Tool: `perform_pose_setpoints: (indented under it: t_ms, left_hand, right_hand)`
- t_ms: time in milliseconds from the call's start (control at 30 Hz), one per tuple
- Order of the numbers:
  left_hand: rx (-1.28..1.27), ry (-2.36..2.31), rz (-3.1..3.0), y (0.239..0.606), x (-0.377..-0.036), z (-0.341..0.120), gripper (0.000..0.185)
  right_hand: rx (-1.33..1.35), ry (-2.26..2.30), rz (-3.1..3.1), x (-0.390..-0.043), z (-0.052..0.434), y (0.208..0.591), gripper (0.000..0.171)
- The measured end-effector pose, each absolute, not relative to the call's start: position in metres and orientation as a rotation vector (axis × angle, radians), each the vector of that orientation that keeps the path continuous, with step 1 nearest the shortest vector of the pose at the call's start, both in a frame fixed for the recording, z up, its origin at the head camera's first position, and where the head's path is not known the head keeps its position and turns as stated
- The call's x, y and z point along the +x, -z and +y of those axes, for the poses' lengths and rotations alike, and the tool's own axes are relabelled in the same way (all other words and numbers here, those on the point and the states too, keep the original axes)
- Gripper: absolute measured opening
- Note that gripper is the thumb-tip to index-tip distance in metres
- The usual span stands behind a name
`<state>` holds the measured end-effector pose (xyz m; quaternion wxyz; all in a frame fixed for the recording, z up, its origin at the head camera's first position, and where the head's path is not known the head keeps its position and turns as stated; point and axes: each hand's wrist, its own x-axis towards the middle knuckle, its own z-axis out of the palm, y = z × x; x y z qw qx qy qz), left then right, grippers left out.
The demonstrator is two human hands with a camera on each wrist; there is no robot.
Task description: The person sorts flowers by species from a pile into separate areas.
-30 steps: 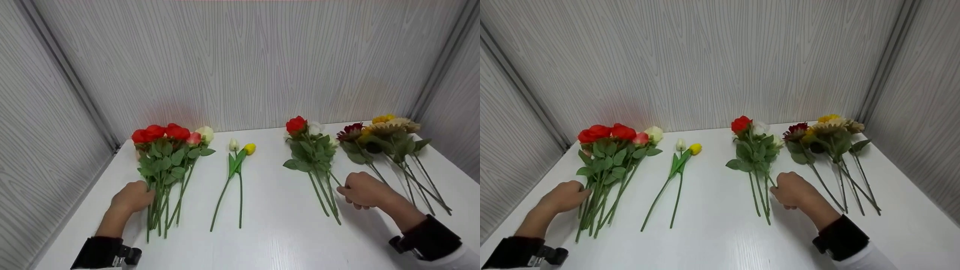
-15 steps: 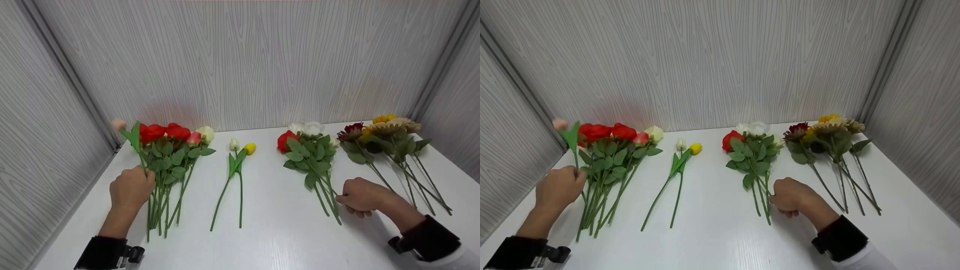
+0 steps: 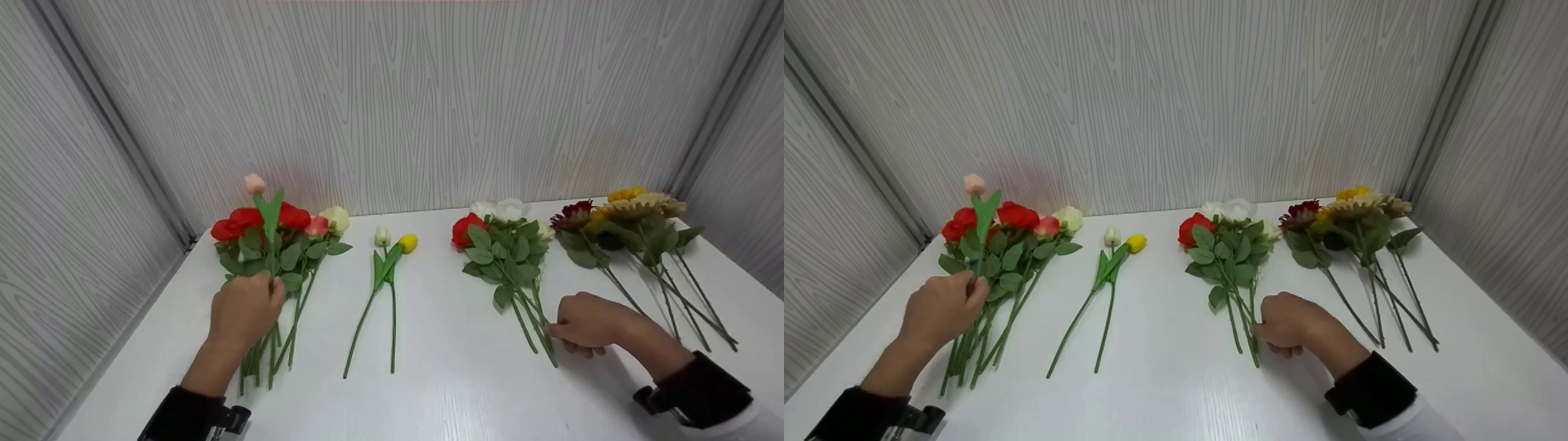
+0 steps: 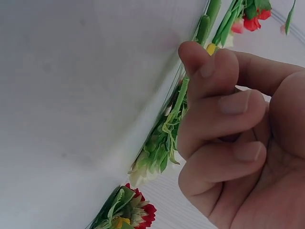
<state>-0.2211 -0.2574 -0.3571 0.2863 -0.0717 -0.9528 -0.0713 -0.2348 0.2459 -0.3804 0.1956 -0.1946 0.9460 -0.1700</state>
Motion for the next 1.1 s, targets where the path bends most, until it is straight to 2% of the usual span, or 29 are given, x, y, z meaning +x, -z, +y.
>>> perform_pose_setpoints:
  t_ms: [333, 600, 833, 1100]
  left_hand:
    - [-0.488, 0.061, -2.614, 0.374, -0.22, -0.18, 0.038]
    - [-0.561, 0.027, -3.006, 0.374, -0.217, -0.142, 0.04]
    - [-0.531, 0.093, -3.03, 0.368, -0.215, -0.152, 0.038]
    - [-0.267, 0.062, -3.044, 0.361, -0.213, -0.198, 0.032]
  right_hand:
    - [-0.56, 0.432, 2.651, -0.233, 0.244, 0.379, 0.041]
    - [-0.571, 0.445, 2.645, -0.233, 0.244, 0.376, 0.041]
    - [-0.603, 0.439, 2.644, -0.233, 0.245, 0.374, 0.042]
    - [-0.588, 0.446, 2.641, -0.233, 0.245, 0.377, 0.042]
